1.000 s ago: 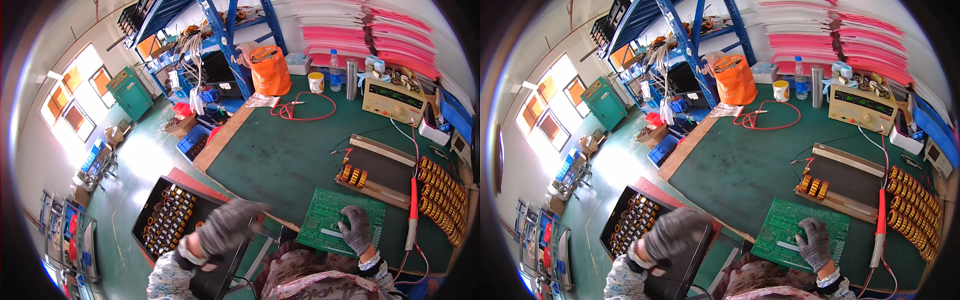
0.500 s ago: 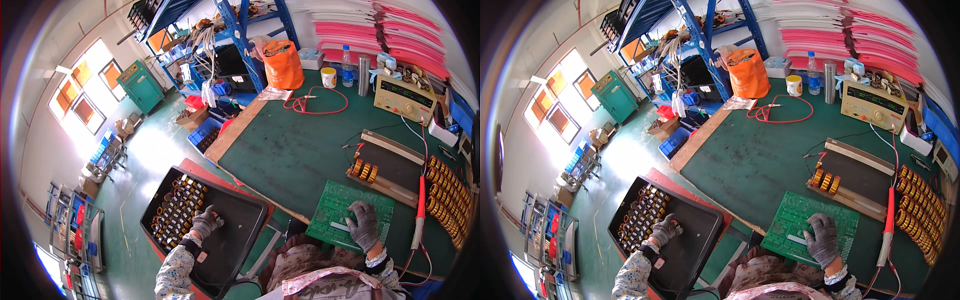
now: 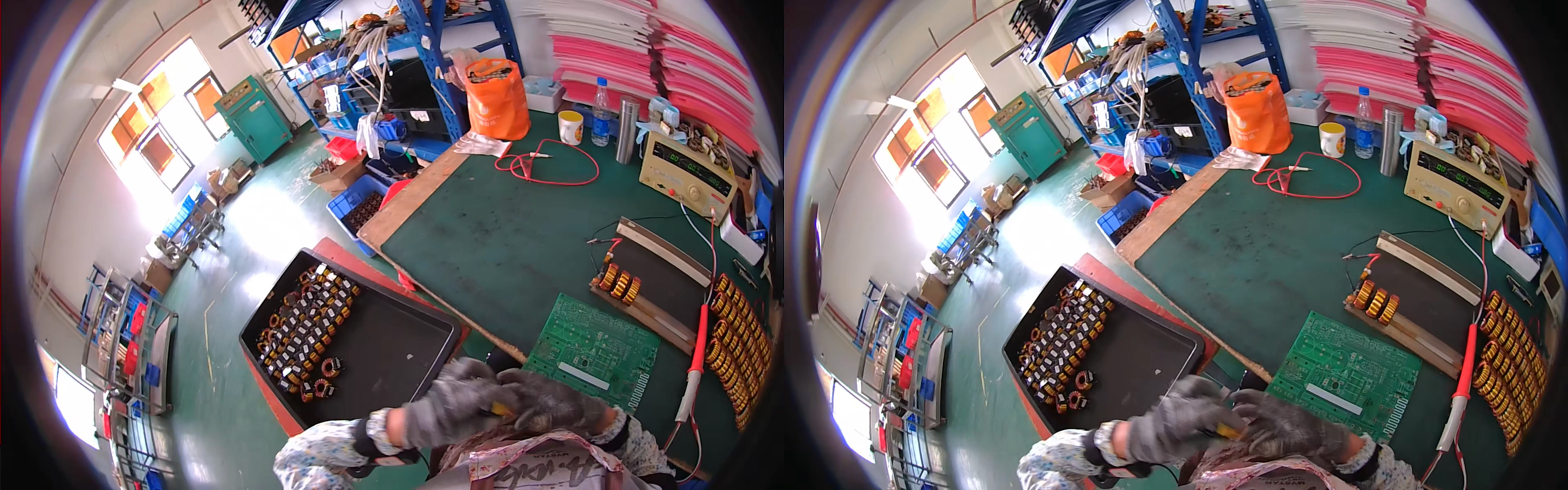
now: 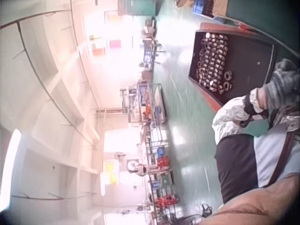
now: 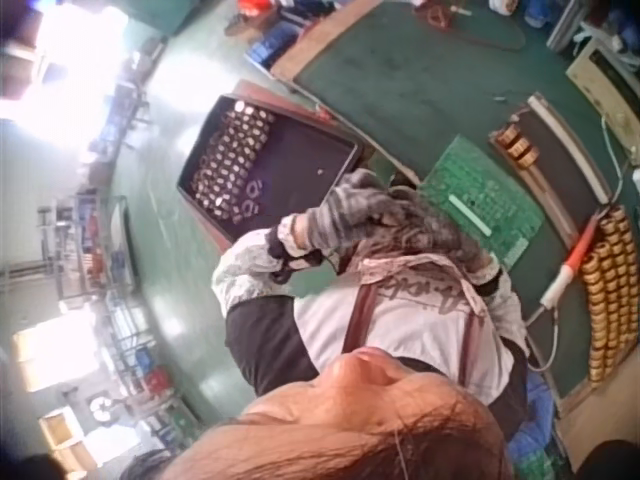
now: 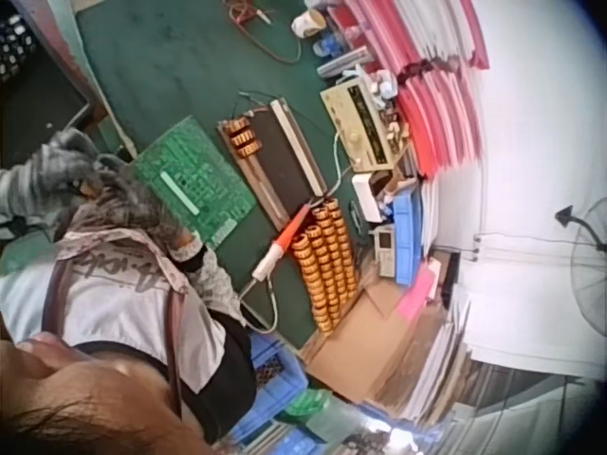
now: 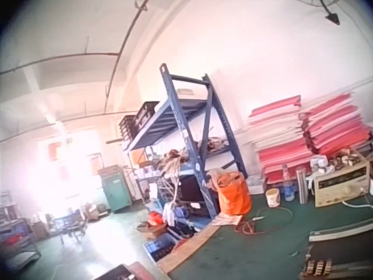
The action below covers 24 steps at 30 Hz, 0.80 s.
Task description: Assembling electronic components by placing small inductive coils onto a green printed circuit board.
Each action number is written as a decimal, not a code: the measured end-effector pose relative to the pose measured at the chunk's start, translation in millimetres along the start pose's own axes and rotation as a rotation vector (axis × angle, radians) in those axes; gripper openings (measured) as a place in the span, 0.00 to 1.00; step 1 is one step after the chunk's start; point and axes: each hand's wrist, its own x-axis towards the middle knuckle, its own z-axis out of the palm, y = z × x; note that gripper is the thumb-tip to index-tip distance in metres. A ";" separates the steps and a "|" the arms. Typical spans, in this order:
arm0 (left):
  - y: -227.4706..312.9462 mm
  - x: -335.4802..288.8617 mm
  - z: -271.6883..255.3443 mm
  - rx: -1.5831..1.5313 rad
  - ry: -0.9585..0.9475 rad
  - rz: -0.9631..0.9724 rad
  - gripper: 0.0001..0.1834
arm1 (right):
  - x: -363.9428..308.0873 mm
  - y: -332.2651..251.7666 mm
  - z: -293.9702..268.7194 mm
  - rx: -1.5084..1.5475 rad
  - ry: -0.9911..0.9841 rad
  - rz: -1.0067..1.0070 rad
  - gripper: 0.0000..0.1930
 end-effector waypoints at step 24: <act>-105.6 -233.5 -56.5 0.965 -0.097 -1.150 0.41 | -47.9 33.2 -56.1 -0.082 0.661 -0.143 0.16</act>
